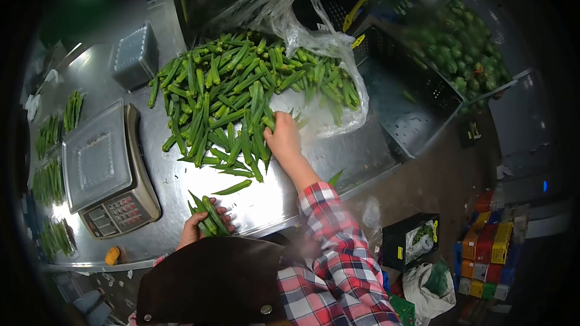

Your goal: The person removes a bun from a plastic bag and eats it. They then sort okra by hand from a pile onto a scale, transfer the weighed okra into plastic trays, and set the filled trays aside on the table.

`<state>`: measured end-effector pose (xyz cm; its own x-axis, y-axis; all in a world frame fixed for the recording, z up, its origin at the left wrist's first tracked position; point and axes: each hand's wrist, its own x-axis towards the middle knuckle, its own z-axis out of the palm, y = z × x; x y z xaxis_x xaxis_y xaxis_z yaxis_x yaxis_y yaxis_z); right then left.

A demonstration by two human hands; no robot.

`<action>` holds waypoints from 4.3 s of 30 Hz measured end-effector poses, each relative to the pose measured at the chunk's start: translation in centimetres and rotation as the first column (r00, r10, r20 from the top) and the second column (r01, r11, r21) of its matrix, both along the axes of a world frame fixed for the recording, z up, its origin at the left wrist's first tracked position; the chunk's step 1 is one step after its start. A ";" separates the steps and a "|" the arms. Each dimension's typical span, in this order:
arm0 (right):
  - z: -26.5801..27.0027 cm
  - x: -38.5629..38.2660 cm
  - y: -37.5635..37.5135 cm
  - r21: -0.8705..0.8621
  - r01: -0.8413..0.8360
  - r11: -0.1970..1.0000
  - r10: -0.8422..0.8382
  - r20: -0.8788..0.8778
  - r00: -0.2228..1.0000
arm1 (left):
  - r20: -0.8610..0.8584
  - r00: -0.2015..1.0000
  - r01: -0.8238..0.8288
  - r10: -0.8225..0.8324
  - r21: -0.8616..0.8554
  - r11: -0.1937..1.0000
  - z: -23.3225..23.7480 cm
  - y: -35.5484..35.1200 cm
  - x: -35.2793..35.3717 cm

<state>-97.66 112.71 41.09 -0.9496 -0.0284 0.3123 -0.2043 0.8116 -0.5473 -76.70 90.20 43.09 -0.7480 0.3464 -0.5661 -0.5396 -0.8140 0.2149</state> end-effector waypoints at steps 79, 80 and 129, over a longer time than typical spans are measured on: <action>6.5 10.3 -39.7 0.062 -0.619 0.783 0.620 0.013 0.785 | -0.084 0.951 -0.269 -0.297 -0.697 -0.665 3.3 -38.1 -5.0; 6.0 10.1 -40.1 0.114 -0.612 0.783 0.615 0.004 0.788 | -0.130 0.948 -0.294 -0.290 -0.699 -0.651 2.7 -37.6 -5.1; 4.2 21.8 -12.4 -0.808 -0.277 0.519 0.772 0.583 -0.252 | -0.986 0.113 -0.524 -0.120 -0.162 0.836 22.5 -19.5 8.4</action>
<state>-75.86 100.34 45.32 -0.0419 -0.8624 -0.5045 0.3337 0.4639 -0.8206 -68.28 70.73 65.59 -0.7440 0.0764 0.6638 0.5470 -0.5008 0.6708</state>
